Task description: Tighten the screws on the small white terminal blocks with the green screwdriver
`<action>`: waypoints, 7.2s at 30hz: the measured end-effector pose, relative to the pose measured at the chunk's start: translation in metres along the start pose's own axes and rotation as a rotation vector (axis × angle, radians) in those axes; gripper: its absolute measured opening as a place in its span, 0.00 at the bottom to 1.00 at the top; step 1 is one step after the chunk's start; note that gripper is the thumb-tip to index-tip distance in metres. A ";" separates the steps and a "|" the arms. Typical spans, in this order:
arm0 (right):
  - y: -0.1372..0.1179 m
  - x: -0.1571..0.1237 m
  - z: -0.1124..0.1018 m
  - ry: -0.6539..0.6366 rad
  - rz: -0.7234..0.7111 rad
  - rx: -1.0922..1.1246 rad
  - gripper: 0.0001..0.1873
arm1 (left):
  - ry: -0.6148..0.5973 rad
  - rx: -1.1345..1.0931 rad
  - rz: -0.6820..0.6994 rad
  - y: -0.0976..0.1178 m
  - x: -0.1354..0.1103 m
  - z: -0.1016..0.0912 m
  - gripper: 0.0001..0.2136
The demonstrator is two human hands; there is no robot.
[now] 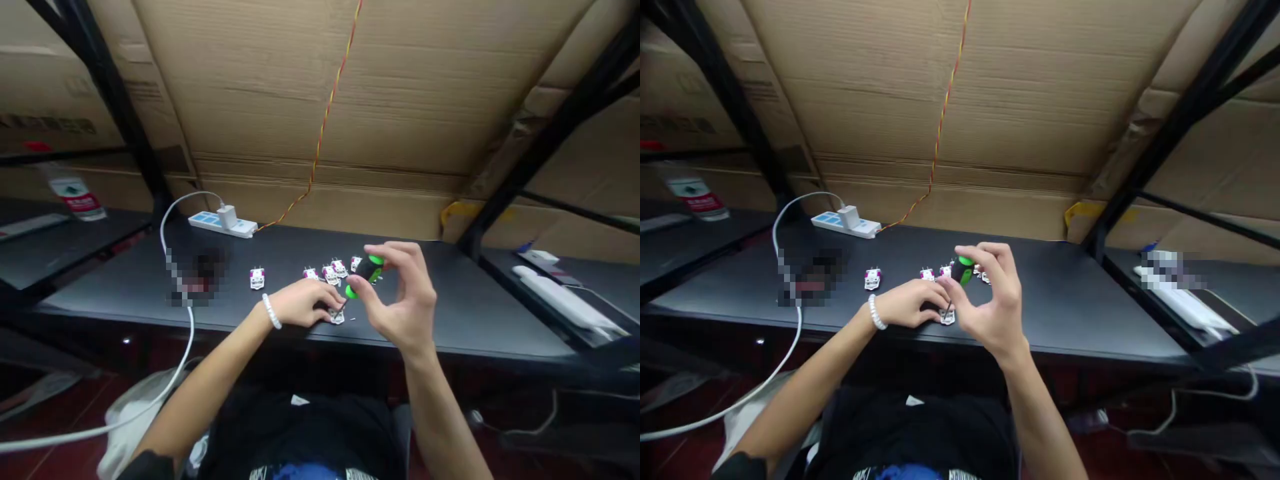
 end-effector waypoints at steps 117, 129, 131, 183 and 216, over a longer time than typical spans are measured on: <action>0.005 -0.001 0.011 -0.071 0.053 -0.008 0.29 | 0.008 -0.035 -0.002 -0.001 0.000 0.000 0.09; 0.000 -0.003 0.010 -0.079 0.020 0.025 0.29 | 0.015 -0.029 -0.004 -0.001 0.000 -0.001 0.08; 0.001 -0.003 0.013 -0.121 0.027 0.078 0.30 | 0.017 -0.027 -0.006 -0.001 -0.001 -0.001 0.08; 0.034 0.009 -0.023 0.138 0.123 -0.074 0.25 | 0.000 -0.030 -0.017 -0.002 -0.003 -0.001 0.06; 0.053 0.015 -0.056 0.290 0.146 -0.105 0.25 | -0.082 0.174 0.092 0.021 0.009 0.027 0.13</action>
Point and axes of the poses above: each hand's wrist, its own x-axis towards the middle knuckle, its own z-axis out of the palm, y = z × x, the point moved 9 cm from there along x, towards the middle knuckle, and after that the axes turned 8 degrees about z, right-handed, at the moved point
